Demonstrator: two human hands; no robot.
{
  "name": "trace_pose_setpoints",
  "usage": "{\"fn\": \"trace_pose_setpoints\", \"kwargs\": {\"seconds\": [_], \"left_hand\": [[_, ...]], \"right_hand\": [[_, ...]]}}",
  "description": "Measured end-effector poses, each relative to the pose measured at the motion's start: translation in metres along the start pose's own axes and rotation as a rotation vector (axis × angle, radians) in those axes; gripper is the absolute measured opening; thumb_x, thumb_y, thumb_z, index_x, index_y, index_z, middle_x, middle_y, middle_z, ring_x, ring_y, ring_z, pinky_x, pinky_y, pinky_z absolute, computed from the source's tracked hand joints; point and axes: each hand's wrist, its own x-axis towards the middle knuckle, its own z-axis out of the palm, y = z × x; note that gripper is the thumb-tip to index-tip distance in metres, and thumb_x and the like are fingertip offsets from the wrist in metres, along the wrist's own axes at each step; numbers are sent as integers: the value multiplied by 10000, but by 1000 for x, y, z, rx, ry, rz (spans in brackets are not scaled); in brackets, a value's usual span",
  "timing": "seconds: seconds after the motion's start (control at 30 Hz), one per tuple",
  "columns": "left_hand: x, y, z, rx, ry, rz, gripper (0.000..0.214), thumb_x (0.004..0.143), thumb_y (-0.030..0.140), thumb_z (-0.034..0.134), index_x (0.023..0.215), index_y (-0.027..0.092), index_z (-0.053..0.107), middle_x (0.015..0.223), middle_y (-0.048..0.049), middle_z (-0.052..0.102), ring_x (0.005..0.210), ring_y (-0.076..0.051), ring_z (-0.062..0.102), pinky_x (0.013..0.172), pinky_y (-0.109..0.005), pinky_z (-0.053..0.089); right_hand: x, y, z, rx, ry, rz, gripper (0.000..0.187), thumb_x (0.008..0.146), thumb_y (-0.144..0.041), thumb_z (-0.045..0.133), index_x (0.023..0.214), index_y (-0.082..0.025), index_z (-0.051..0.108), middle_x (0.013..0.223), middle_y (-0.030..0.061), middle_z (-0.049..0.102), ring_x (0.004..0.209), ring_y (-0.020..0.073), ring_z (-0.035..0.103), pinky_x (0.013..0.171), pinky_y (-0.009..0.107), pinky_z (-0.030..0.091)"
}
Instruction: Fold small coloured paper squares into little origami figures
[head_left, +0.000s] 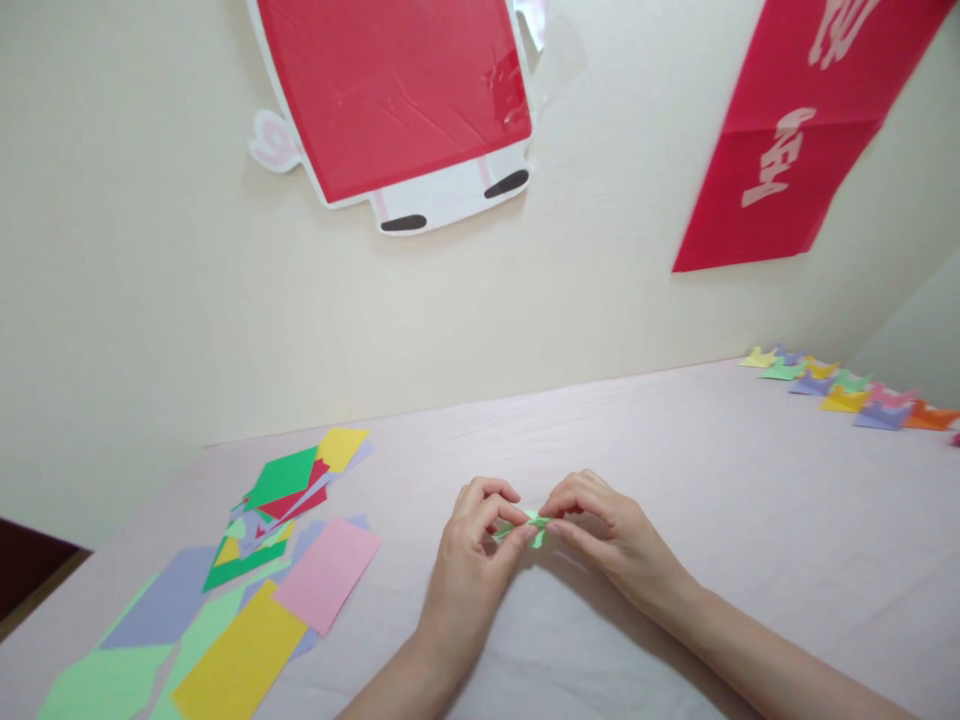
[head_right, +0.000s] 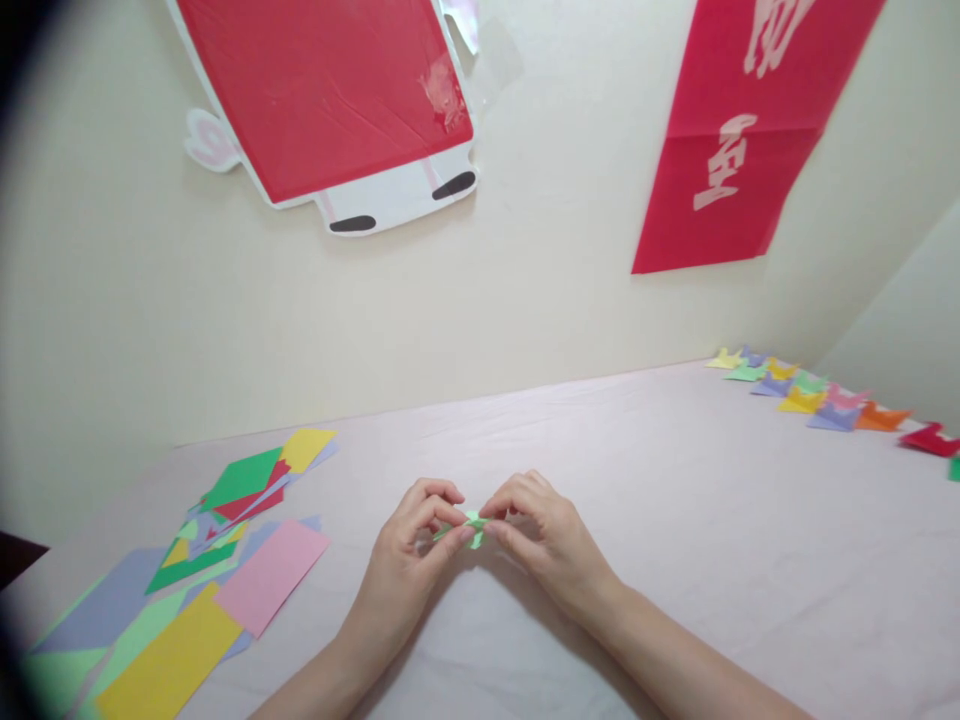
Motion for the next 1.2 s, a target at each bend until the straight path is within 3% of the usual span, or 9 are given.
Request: {"fn": "trace_pose_setpoints", "kwargs": {"seconds": [0.13, 0.47, 0.83, 1.03, 1.13, 1.2], "left_hand": [[1, -3, 0, -4, 8, 6, 82, 822, 202, 668, 742, 212, 649, 962, -25, 585, 929, -190, 534, 780, -286, 401], [2, -1, -2, 81, -16, 46, 99, 839, 220, 676, 741, 213, 665, 794, -8, 625, 857, -195, 535, 764, -291, 381], [-3, 2, -2, 268, -65, 200, 136, 890, 271, 643, 766, 217, 648, 776, -18, 646, 827, -207, 534, 764, -319, 360], [-4, 6, -1, 289, -43, 210, 172, 915, 253, 598, 749, 212, 607, 750, -8, 612, 794, -194, 526, 746, -310, 350], [-3, 5, -3, 254, -4, 159, 159, 924, 249, 578, 770, 211, 575, 778, 0, 604, 793, -185, 531, 745, -299, 359], [-3, 3, -4, 231, 30, 118, 137, 936, 240, 554, 802, 211, 559, 815, -2, 597, 812, -182, 536, 751, -293, 367]], "right_hand": [[0, 2, 0, -26, 2, 13, 189, 929, -317, 586, 774, -227, 645, 771, 28, 640, 785, 198, 559, 724, 323, 438], [-2, -3, 0, -75, 4, -84, 161, 952, -258, 529, 812, -221, 599, 796, 37, 608, 811, 203, 538, 741, 329, 426], [-1, -8, 1, -73, -12, -109, 210, 938, -332, 560, 765, -225, 611, 731, 32, 608, 780, 210, 524, 713, 339, 413], [-2, -6, 1, 2, -24, -41, 196, 935, -322, 550, 782, -218, 615, 776, 26, 605, 800, 197, 534, 749, 329, 411], [-1, -2, 0, 92, 38, 101, 157, 907, -365, 572, 915, -217, 622, 834, 25, 605, 802, 192, 549, 752, 321, 431], [-1, 1, 1, 183, 64, 236, 227, 883, -416, 596, 968, -206, 604, 836, 22, 608, 783, 188, 561, 724, 308, 444]]}}
